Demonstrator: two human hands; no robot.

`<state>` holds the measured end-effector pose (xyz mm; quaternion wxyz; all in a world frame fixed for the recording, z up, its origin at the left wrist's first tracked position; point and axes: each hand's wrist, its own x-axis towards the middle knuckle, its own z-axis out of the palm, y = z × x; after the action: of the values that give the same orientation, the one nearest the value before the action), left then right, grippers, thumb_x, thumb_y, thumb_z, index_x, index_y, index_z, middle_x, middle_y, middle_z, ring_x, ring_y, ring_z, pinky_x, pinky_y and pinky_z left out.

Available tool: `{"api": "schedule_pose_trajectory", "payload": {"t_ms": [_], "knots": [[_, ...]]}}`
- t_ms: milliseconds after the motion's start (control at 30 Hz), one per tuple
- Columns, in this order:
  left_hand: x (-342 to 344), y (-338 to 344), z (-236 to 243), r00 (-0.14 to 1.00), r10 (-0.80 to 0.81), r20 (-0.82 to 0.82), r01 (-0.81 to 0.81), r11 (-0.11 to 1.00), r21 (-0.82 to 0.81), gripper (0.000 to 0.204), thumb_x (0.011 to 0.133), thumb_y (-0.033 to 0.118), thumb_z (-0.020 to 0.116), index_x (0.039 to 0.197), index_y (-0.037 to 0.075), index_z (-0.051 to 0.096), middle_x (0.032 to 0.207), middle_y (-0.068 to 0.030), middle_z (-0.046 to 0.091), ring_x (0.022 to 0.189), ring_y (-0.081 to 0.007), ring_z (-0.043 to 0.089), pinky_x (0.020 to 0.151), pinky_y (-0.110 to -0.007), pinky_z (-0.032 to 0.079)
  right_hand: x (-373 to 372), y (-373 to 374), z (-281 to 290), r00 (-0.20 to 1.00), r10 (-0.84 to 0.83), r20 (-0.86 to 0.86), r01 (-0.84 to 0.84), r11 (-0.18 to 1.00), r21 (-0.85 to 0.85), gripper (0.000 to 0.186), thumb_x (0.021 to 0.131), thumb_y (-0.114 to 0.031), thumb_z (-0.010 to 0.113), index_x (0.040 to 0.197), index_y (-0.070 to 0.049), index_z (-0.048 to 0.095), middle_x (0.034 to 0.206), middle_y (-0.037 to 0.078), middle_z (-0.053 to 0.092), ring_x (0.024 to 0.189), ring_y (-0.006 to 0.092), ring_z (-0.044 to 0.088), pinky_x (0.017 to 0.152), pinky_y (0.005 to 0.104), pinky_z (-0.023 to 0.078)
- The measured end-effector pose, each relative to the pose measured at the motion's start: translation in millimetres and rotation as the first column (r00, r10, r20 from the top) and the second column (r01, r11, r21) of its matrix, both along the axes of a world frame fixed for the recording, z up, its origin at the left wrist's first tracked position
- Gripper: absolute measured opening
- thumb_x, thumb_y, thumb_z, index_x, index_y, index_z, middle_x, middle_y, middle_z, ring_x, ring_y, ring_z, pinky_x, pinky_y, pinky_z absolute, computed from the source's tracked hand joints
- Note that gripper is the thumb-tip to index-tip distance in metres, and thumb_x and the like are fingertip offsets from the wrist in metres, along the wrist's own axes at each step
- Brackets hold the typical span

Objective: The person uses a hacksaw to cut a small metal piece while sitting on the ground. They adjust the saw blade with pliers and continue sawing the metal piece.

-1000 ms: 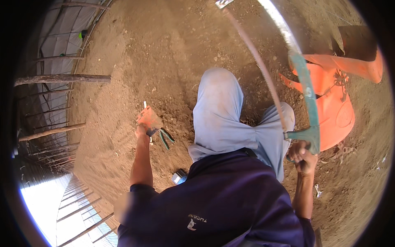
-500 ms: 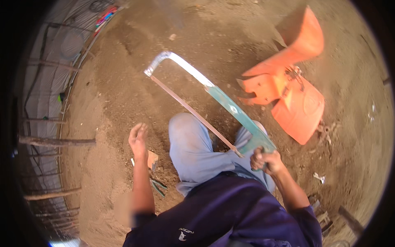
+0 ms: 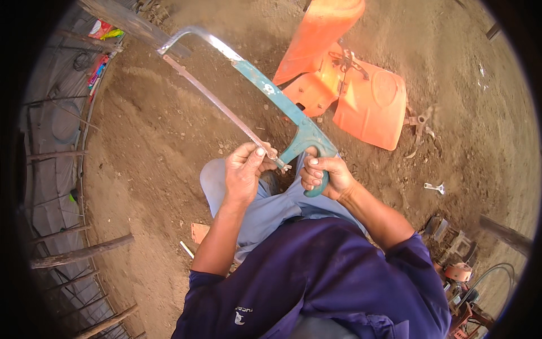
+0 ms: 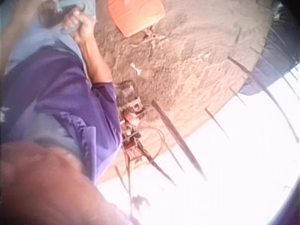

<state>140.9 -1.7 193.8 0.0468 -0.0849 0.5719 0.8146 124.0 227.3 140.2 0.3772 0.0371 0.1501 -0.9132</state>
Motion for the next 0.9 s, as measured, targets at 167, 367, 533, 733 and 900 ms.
{"api": "schedule_pose_trajectory", "payload": {"t_ms": [167,367,533,733,900], "knots": [[-1,-1,4,0.997,0.022,0.068,-0.009,0.982,-0.186,0.020,0.106,0.016,0.066,0.111,-0.003,0.070,0.097,-0.0077,0.075,0.083,-0.0127,0.070,0.076,-0.029,0.059,3,-5,-2,0.998,0.031,0.053,-0.032,0.999,0.022,0.011,0.095,-0.016,0.068,0.106,-0.020,0.068,0.067,-0.002,0.048,0.060,0.0159,0.047,0.060,0.0380,0.044],[5,-8,9,0.999,0.020,0.042,-0.011,0.978,-0.209,0.016,0.105,0.014,0.066,0.110,-0.001,0.070,0.098,-0.0092,0.075,0.085,-0.0142,0.072,0.077,-0.032,0.062,8,-16,-1,0.993,0.077,0.089,-0.080,0.996,0.030,0.017,0.094,-0.016,0.069,0.110,-0.021,0.072,0.068,-0.001,0.050,0.063,0.0170,0.051,0.062,0.0388,0.048],[7,-11,13,0.983,0.137,0.123,-0.109,0.971,-0.212,0.021,0.106,0.017,0.065,0.114,-0.002,0.070,0.099,-0.0105,0.076,0.085,-0.0168,0.073,0.076,-0.033,0.063,7,-29,-3,0.989,0.136,0.054,-0.137,0.990,0.018,0.015,0.092,-0.022,0.073,0.102,-0.016,0.062,0.078,0.000,0.053,0.070,0.0181,0.056,0.065,0.0382,0.055],[53,-94,-3,0.861,0.502,-0.084,-0.507,0.832,-0.225,0.032,0.110,0.025,0.058,0.122,-0.004,0.065,0.099,-0.0138,0.074,0.083,-0.0228,0.074,0.076,-0.039,0.063,1,-39,-16,0.965,0.245,0.089,-0.247,0.969,0.010,0.026,0.094,-0.018,0.070,0.115,-0.011,0.057,0.083,0.001,0.054,0.077,0.0184,0.058,0.068,0.0390,0.058],[238,-289,-57,0.168,0.980,-0.105,-0.917,0.116,-0.381,0.032,0.108,0.030,0.061,0.121,0.000,0.065,0.097,-0.0101,0.070,0.081,-0.0195,0.067,0.073,-0.035,0.056,-7,-33,-26,0.969,0.244,-0.034,-0.228,0.942,0.248,0.020,0.093,-0.022,0.068,0.103,-0.008,0.057,0.076,-0.001,0.049,0.066,0.0143,0.053,0.057,0.0324,0.056]]}}
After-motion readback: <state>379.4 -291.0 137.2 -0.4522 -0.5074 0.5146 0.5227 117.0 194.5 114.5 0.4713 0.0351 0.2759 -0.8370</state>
